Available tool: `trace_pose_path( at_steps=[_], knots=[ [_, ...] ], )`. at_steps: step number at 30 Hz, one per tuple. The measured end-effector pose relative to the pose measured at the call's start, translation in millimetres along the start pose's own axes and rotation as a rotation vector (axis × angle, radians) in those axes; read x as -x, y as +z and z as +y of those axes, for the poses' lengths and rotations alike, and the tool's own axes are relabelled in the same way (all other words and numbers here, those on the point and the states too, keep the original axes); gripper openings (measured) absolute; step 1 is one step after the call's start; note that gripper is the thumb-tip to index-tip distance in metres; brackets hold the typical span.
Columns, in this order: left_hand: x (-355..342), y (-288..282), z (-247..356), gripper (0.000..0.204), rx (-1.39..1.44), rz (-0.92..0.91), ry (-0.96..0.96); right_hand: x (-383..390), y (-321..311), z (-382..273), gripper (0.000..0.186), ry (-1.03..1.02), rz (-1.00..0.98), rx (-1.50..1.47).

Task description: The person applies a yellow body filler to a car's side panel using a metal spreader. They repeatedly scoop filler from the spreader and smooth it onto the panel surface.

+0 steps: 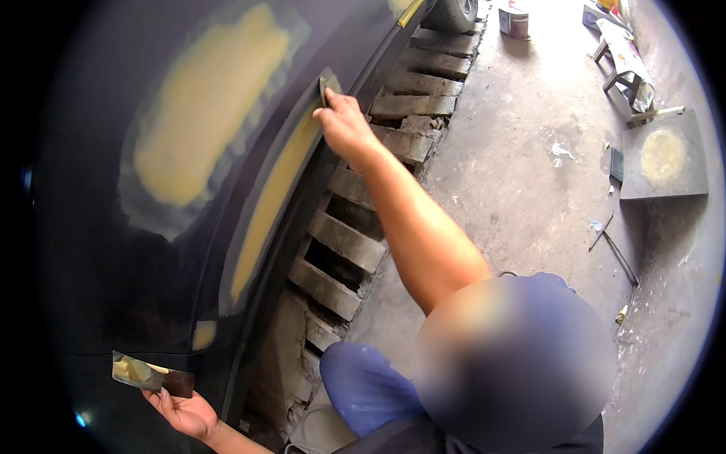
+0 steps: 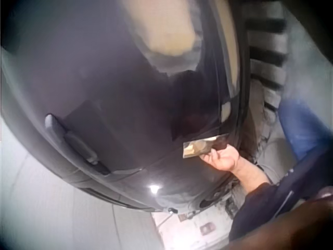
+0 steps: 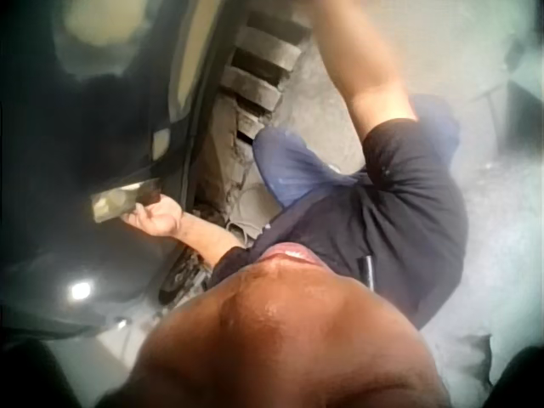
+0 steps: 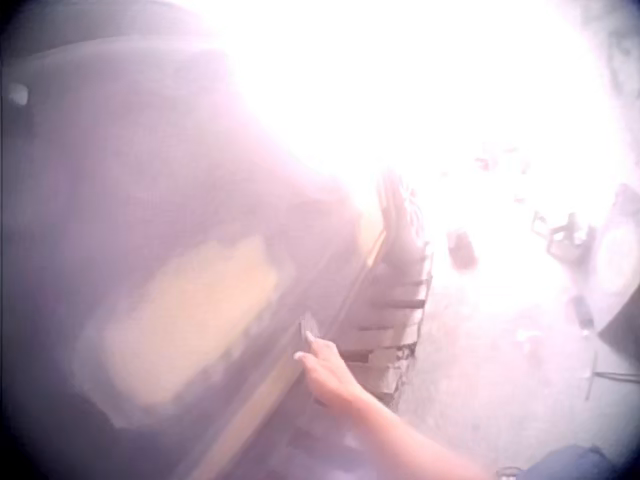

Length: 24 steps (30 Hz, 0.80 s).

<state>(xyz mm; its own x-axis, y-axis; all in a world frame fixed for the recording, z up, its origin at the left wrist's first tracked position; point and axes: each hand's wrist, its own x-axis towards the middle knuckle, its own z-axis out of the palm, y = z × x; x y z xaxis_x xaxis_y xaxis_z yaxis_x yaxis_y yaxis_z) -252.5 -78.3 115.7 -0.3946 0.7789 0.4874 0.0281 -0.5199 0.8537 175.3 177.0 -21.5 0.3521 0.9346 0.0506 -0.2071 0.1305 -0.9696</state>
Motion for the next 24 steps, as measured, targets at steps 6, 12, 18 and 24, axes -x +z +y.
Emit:
trace_pose_path(
  at_steps=[6,12,18,24],
  knots=[
    [1.5,5.5,-12.8,0.045,0.048,-0.007,-0.014,75.1,45.5,25.0,0.064,-0.025,-0.078,0.05],
    [-10.6,-5.6,-17.8,0.046,0.091,-0.083,0.003,158.1,114.1,37.1,0.063,-0.067,-0.084,0.036],
    [-16.8,-19.0,-20.2,0.046,0.097,-0.057,-0.017,217.5,163.8,34.0,0.062,-0.098,-0.12,0.074],
    [-16.6,-29.2,-26.5,0.045,0.098,-0.059,-0.028,256.6,194.8,38.2,0.062,-0.076,-0.192,0.045]
  ],
)
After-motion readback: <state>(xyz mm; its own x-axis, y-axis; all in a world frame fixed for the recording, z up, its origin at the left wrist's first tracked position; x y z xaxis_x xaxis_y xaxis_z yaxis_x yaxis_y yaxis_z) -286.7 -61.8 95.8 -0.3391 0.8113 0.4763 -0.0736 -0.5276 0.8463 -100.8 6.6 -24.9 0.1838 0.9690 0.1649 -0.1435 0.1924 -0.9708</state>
